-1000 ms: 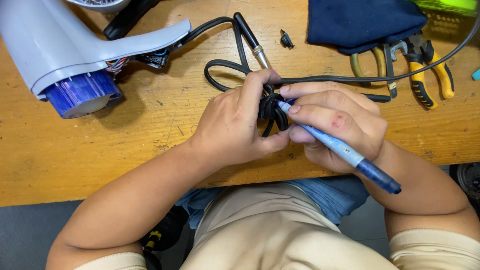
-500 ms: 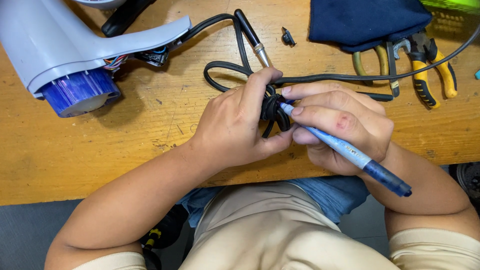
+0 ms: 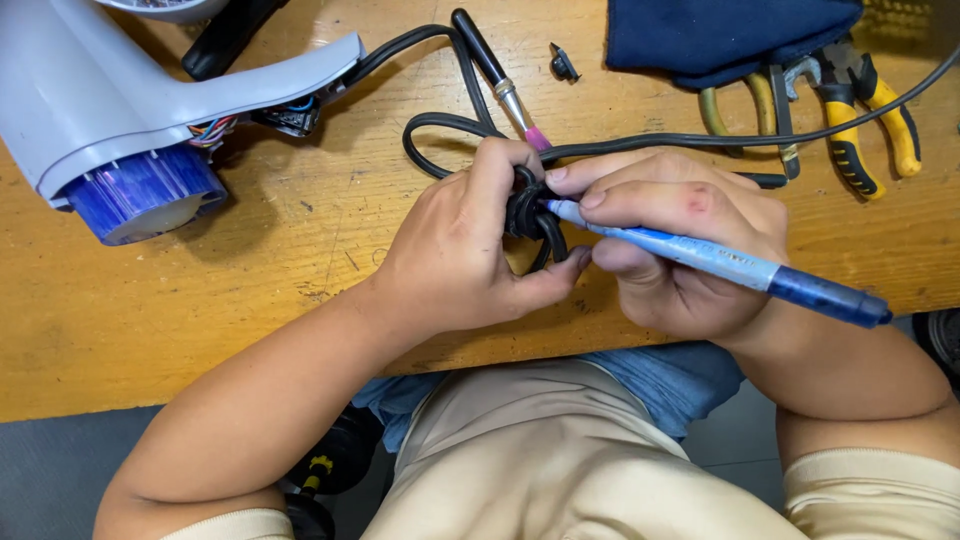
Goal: Marking a disassembled hair dryer component with a blue marker for identification or alignment.
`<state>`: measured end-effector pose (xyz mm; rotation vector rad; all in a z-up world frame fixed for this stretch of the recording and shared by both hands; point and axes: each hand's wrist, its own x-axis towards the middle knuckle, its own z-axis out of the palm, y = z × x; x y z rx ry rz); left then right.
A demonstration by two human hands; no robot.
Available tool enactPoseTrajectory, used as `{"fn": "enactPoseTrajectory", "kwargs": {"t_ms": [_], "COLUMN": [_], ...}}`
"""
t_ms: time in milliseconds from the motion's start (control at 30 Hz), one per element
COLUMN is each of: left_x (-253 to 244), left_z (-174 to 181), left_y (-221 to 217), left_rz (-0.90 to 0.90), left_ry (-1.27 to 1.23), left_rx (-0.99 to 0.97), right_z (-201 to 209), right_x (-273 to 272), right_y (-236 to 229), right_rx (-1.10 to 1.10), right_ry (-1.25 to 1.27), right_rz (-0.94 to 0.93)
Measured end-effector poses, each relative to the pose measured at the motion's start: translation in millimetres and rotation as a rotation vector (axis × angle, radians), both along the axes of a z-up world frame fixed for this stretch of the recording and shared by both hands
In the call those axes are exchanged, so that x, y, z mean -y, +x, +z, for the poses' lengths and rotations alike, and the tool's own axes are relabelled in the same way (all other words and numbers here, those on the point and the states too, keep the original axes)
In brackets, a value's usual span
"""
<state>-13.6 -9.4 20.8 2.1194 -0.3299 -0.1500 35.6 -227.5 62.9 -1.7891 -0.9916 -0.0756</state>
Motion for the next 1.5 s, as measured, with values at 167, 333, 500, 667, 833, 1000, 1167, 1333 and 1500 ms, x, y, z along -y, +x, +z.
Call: {"fn": "enactPoseTrajectory", "kwargs": {"t_ms": [167,333,500,667,833,1000,1167,1333,1500], "left_x": [1,0,0,0,0,0,0,-1,-1], "left_z": [-4,-8,-6,-7,-7,-6,-6,-4,-7], "left_y": [0,-1,0,0,1,0,0,1,1], "left_rz": [-0.007,-0.029,-0.021,-0.028,-0.029,-0.027,-0.026,-0.025,-0.040], "left_ry": [-0.011,-0.011,-0.016,-0.012,-0.024,-0.010,-0.016,-0.030,-0.024], "left_rx": [0.016,0.025,0.024,0.010,0.015,0.018,0.023,0.016,0.016], "right_z": [-1,-6,-4,-3,-1,2,0,4,0], "right_x": [3,8,5,4,2,2,3,3,4], "right_y": [3,9,6,7,8,7,6,6,8], "right_rx": [0.051,0.137,0.123,0.126,0.121,0.103,0.074,0.078,0.092], "right_ry": [-0.024,-0.049,-0.003,-0.012,-0.014,-0.032,-0.020,-0.051,-0.042], "right_rz": [0.036,0.132,0.087,0.101,0.090,0.102,0.076,0.095,0.114]}}
